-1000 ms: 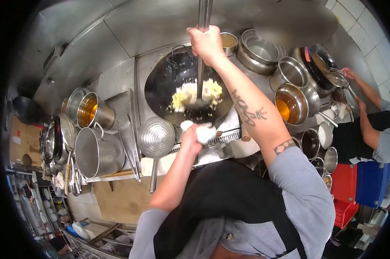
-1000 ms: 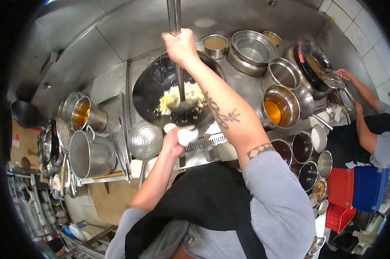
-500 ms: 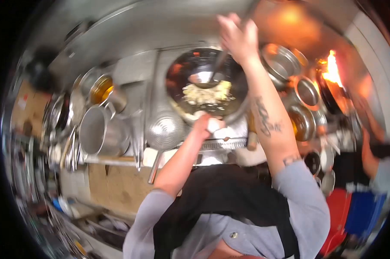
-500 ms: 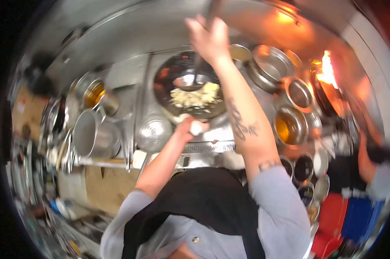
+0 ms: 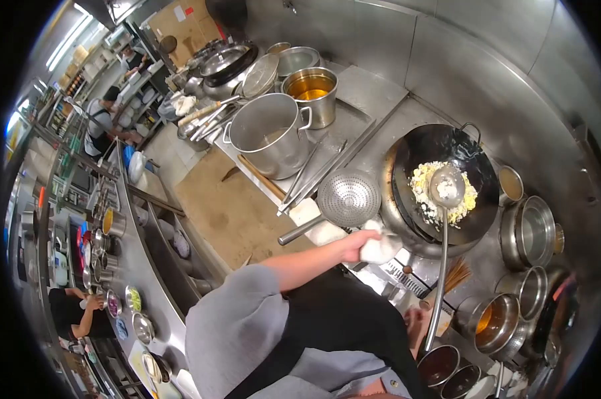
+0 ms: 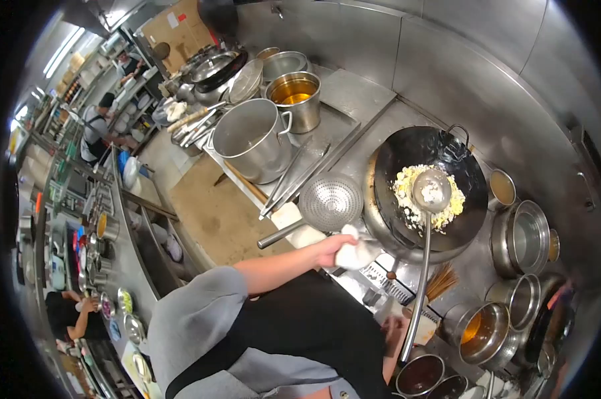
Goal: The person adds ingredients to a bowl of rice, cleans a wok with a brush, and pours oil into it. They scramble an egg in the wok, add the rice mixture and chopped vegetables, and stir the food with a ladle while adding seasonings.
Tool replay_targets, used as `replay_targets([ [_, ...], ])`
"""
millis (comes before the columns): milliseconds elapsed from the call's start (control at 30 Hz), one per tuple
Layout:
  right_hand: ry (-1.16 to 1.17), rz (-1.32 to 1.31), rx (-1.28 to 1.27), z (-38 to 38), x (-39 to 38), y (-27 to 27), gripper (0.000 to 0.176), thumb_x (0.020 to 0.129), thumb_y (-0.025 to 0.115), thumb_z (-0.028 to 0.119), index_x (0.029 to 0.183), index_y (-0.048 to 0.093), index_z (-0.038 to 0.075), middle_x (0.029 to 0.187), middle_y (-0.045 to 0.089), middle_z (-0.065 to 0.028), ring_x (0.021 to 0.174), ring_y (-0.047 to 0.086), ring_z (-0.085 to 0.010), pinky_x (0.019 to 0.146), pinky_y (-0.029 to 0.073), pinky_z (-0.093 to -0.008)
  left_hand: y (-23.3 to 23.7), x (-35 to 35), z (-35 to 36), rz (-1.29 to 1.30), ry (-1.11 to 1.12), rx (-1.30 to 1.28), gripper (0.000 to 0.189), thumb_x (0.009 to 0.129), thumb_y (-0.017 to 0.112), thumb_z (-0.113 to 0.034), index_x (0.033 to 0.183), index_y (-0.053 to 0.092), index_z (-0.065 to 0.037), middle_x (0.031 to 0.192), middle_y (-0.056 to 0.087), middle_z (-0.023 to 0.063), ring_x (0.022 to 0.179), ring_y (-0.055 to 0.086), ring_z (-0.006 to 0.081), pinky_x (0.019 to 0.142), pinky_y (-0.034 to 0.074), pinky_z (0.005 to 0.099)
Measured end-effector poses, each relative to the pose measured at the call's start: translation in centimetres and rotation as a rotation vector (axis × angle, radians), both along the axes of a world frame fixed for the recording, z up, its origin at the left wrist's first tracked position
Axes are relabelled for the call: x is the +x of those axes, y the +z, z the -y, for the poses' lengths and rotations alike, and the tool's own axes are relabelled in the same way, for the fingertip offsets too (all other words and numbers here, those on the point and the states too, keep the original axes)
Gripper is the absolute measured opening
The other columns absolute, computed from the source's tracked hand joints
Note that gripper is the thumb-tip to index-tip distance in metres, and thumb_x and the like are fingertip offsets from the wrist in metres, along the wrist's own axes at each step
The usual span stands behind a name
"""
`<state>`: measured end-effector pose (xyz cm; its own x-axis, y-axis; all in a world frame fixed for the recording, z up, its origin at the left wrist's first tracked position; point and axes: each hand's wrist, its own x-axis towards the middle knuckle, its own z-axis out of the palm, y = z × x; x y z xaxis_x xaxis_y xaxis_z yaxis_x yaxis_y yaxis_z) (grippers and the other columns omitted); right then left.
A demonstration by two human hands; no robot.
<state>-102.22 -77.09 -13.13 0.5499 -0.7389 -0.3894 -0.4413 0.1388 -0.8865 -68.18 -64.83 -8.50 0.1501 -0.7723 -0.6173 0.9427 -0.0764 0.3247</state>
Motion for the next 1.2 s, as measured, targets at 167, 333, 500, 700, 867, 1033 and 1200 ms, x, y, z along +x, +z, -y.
replay_targets([
  [167,0.386,-0.485,-0.099,-1.7,-5.6,-18.2,0.025,0.093,0.061,0.023,0.095,0.071,0.000,0.074,0.069,-0.0139,0.073,0.066,-0.0203,0.069,0.050,-0.0349,0.9,-0.1,-5.2,0.000,0.043,0.070,0.038,0.088,0.057,-0.017,0.123,0.053,-0.001,0.114,0.066,0.0164,0.106,0.066,0.0306,0.096,0.052,0.0456],
  [333,0.239,-0.575,-0.030,-2.8,-2.3,-4.6,0.023,0.092,0.062,0.021,0.097,0.070,0.000,0.076,0.068,-0.0131,0.075,0.065,-0.0199,0.070,0.050,-0.0342,2.5,-0.2,-5.5,0.050,0.049,0.065,0.043,0.089,0.056,-0.018,0.127,0.051,0.001,0.119,0.064,0.0181,0.109,0.064,0.0309,0.100,0.049,0.0447],
  [500,0.186,-0.594,0.009,-2.5,-2.4,-1.0,0.022,0.092,0.063,0.020,0.100,0.069,0.000,0.078,0.067,-0.0123,0.076,0.064,-0.0195,0.070,0.049,-0.0334,4.7,-0.6,-7.2,0.128,0.072,0.089,0.045,0.089,0.056,-0.018,0.129,0.049,0.002,0.121,0.063,0.0188,0.111,0.063,0.0311,0.099,0.050,0.0457],
  [700,0.123,-0.589,0.053,-3.0,-4.6,1.5,0.021,0.091,0.063,0.018,0.102,0.067,0.000,0.080,0.066,-0.0113,0.078,0.063,-0.0190,0.071,0.049,-0.0325,4.3,-0.9,-9.3,0.109,0.122,0.119,0.048,0.088,0.056,-0.018,0.130,0.048,0.003,0.121,0.062,0.0199,0.108,0.064,0.0327,0.098,0.051,0.0462],
  [867,0.077,-0.598,0.078,-2.8,-4.8,3.1,0.021,0.090,0.064,0.016,0.105,0.066,0.001,0.082,0.065,-0.0104,0.079,0.062,-0.0186,0.072,0.048,-0.0318,5.0,-2.0,-8.9,0.098,0.103,0.119,0.046,0.088,0.054,-0.016,0.129,0.047,0.003,0.121,0.061,0.0202,0.109,0.064,0.0325,0.097,0.052,0.0456],
  [1033,0.052,-0.597,0.094,-2.7,-4.6,5.1,0.022,0.090,0.065,0.015,0.107,0.064,0.001,0.084,0.065,-0.0096,0.081,0.061,-0.0182,0.073,0.048,-0.0310,4.9,-2.4,-7.6,0.098,0.072,0.099,0.045,0.091,0.053,-0.015,0.131,0.046,0.004,0.124,0.060,0.0204,0.112,0.063,0.0325,0.099,0.050,0.0463],
  [1200,0.046,-0.599,0.106,-1.9,-4.5,5.6,0.024,0.090,0.065,0.014,0.109,0.063,0.001,0.087,0.064,-0.0101,0.084,0.061,-0.0193,0.075,0.048,-0.0314,4.9,-3.3,-5.9,0.099,0.044,0.113,0.044,0.091,0.056,-0.014,0.131,0.047,0.004,0.123,0.062,0.0199,0.111,0.063,0.0325,0.101,0.049,0.0461],
])
